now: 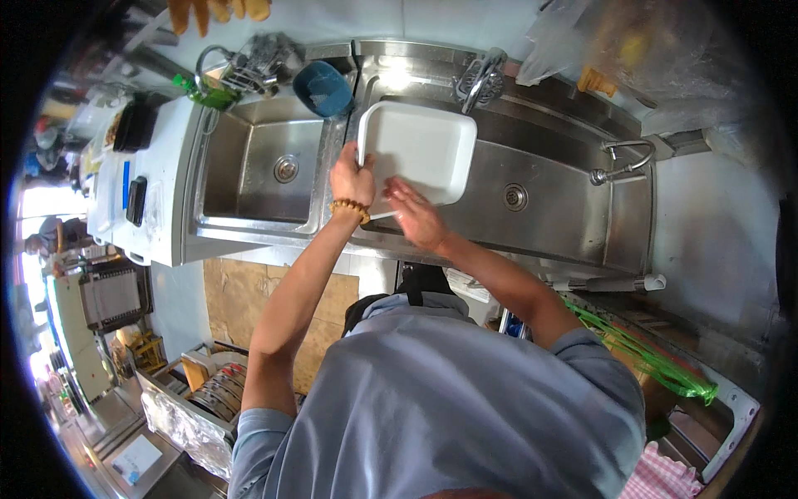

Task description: The person moves food containers on a shelf, receives a tray of sliced potatoes from a coworker, washes the tray at a sink, and then transfers sliced potatoes from a bowl into the clean tray by hand.

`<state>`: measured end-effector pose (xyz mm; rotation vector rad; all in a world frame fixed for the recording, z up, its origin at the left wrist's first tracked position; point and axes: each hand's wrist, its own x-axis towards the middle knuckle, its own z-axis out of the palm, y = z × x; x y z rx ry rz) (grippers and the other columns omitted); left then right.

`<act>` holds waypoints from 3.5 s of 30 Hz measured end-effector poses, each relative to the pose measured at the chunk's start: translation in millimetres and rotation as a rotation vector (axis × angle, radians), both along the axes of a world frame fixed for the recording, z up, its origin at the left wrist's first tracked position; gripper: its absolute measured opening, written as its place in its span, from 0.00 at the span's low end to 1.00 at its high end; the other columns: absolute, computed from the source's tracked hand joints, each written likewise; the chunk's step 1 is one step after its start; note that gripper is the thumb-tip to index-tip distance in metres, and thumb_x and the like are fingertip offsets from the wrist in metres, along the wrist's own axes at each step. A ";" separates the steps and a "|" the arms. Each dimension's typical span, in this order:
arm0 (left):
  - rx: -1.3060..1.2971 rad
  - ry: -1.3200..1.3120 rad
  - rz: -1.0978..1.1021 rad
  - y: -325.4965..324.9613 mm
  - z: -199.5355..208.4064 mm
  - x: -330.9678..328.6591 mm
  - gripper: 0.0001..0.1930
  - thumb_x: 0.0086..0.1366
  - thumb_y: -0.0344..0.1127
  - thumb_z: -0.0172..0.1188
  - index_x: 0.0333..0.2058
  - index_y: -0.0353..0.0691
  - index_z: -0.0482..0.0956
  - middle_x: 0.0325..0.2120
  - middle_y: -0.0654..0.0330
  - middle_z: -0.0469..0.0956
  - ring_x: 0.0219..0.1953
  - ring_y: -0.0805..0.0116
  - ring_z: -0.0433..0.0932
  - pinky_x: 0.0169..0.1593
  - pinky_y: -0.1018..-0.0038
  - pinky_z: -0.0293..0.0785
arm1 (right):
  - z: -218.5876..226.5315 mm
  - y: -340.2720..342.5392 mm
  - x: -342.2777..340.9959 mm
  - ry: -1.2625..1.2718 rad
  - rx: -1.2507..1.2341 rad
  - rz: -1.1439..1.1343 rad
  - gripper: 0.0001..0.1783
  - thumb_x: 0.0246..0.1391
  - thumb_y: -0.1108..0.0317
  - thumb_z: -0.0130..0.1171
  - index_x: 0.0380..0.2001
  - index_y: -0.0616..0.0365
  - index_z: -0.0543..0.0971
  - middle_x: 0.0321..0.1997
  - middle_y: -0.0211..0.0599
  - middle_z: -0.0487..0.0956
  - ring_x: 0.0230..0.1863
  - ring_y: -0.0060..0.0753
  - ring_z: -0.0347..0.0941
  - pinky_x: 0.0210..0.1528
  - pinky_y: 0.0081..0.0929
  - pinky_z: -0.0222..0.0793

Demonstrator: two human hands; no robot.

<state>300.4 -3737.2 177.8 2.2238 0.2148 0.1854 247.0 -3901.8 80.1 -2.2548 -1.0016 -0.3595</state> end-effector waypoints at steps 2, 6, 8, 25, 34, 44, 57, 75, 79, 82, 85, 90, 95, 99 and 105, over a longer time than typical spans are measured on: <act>0.052 0.021 0.025 1.4 18.4 4.1 0.10 0.58 0.32 0.59 0.38 0.39 0.74 0.25 0.43 0.78 0.32 0.41 0.77 0.35 0.55 0.70 | -11.8 -16.0 -3.0 0.224 0.210 -0.266 0.28 0.53 0.74 0.51 0.60 0.63 0.66 0.65 0.46 0.62 0.65 0.46 0.60 0.65 0.38 0.58; 0.113 -0.171 -0.026 22.0 16.1 0.3 0.11 0.54 0.32 0.58 0.37 0.40 0.73 0.22 0.46 0.77 0.27 0.45 0.77 0.31 0.55 0.72 | -32.7 -40.3 12.2 0.186 -0.219 -0.323 0.32 0.50 0.73 0.54 0.61 0.64 0.63 0.63 0.47 0.65 0.63 0.47 0.60 0.64 0.36 0.56; 0.343 -0.153 -0.170 -5.8 28.4 -4.8 0.12 0.52 0.32 0.57 0.36 0.39 0.73 0.21 0.48 0.77 0.25 0.48 0.78 0.30 0.57 0.74 | -45.4 -61.6 12.8 0.027 -0.356 -0.358 0.36 0.47 0.68 0.59 0.60 0.69 0.62 0.63 0.52 0.64 0.64 0.56 0.57 0.66 0.38 0.53; 0.412 -0.613 -0.639 -11.5 23.1 -55.1 0.26 0.43 0.31 0.61 0.44 0.41 0.68 0.29 0.58 0.73 0.29 0.58 0.76 0.28 0.65 0.74 | -65.2 -60.1 80.1 0.743 1.188 -0.653 0.22 0.58 0.62 0.49 0.53 0.61 0.71 0.50 0.40 0.75 0.50 0.38 0.74 0.51 0.31 0.71; 0.293 -0.797 -0.639 -17.6 49.3 -73.1 0.21 0.47 0.31 0.58 0.43 0.37 0.69 0.29 0.57 0.73 0.30 0.57 0.76 0.30 0.64 0.73 | -106.1 -30.5 62.7 0.724 0.728 -0.766 0.20 0.57 0.64 0.51 0.51 0.62 0.73 0.48 0.42 0.76 0.48 0.39 0.75 0.50 0.33 0.72; 0.511 -0.713 -0.560 30.2 17.9 -80.3 0.27 0.41 0.31 0.60 0.45 0.38 0.68 0.30 0.58 0.73 0.30 0.60 0.77 0.29 0.66 0.76 | -159.2 -182.3 39.6 0.509 -0.553 -0.765 0.27 0.50 0.56 0.59 0.49 0.65 0.76 0.54 0.58 0.73 0.60 0.44 0.67 0.63 0.41 0.59; 0.206 -0.115 0.080 18.2 -18.5 -55.3 0.25 0.46 0.24 0.55 0.46 0.44 0.67 0.23 0.48 0.77 0.30 0.47 0.78 0.31 0.54 0.71 | 42.0 3.1 -3.9 0.273 0.320 -0.159 0.19 0.63 0.68 0.45 0.51 0.70 0.72 0.52 0.55 0.74 0.54 0.50 0.71 0.55 0.40 0.65; 0.197 -0.182 -0.010 27.3 30.5 -65.4 0.23 0.47 0.26 0.55 0.45 0.45 0.67 0.24 0.50 0.77 0.28 0.45 0.77 0.31 0.54 0.72 | -25.5 -60.4 19.9 -0.043 -0.596 -0.130 0.35 0.44 0.74 0.55 0.59 0.68 0.63 0.69 0.49 0.56 0.73 0.44 0.43 0.72 0.43 0.36; 0.223 -0.206 -0.049 16.8 23.0 -68.8 0.21 0.47 0.26 0.55 0.43 0.43 0.67 0.28 0.52 0.78 0.29 0.45 0.77 0.30 0.54 0.71 | -23.1 -37.2 -1.7 0.148 -0.378 -0.267 0.36 0.45 0.75 0.54 0.60 0.70 0.61 0.70 0.50 0.52 0.73 0.47 0.42 0.71 0.43 0.40; 0.291 -0.148 -0.091 23.8 28.4 -82.4 0.23 0.46 0.27 0.57 0.45 0.44 0.67 0.30 0.53 0.77 0.29 0.48 0.78 0.29 0.56 0.73 | -54.1 -37.3 -14.2 0.182 -0.108 -0.209 0.29 0.46 0.76 0.54 0.55 0.71 0.67 0.64 0.55 0.61 0.66 0.52 0.57 0.65 0.44 0.56; 0.364 -0.341 -0.225 37.7 10.9 -85.9 0.28 0.43 0.30 0.59 0.48 0.43 0.67 0.29 0.56 0.76 0.30 0.53 0.79 0.28 0.60 0.74 | -100.2 -111.3 24.8 1.307 0.350 -0.290 0.10 0.54 0.67 0.57 0.37 0.61 0.77 0.37 0.44 0.79 0.36 0.38 0.76 0.37 0.36 0.73; 0.745 -0.386 -0.423 63.0 -15.6 -80.7 0.15 0.50 0.30 0.54 0.39 0.42 0.71 0.33 0.57 0.76 0.32 0.58 0.78 0.31 0.64 0.75 | -104.4 -122.9 37.4 1.030 0.154 -0.558 0.24 0.56 0.47 0.54 0.42 0.58 0.77 0.41 0.40 0.79 0.38 0.37 0.76 0.42 0.33 0.72; 0.626 -0.396 -0.328 63.3 -33.3 -73.8 0.15 0.50 0.29 0.54 0.40 0.41 0.73 0.35 0.58 0.77 0.33 0.61 0.80 0.33 0.68 0.77 | -19.6 -70.4 44.3 1.831 1.262 -0.171 0.46 0.56 0.35 0.49 0.59 0.70 0.61 0.59 0.57 0.68 0.59 0.51 0.67 0.61 0.46 0.63; 0.638 -0.559 -0.604 36.0 -21.2 -54.7 0.17 0.51 0.27 0.52 0.43 0.39 0.73 0.42 0.59 0.78 0.42 0.63 0.79 0.46 0.69 0.77 | -19.4 -42.5 56.4 1.674 1.726 -0.284 0.34 0.58 0.45 0.53 0.54 0.66 0.67 0.53 0.45 0.71 0.57 0.43 0.67 0.61 0.43 0.62; 0.405 -0.644 -0.647 48.6 1.1 -76.0 0.20 0.50 0.28 0.57 0.45 0.32 0.72 0.46 0.46 0.77 0.47 0.50 0.78 0.51 0.59 0.75 | 79.6 -6.6 30.0 1.508 1.742 -0.337 0.30 0.56 0.50 0.58 0.52 0.64 0.68 0.48 0.40 0.74 0.51 0.36 0.70 0.55 0.37 0.67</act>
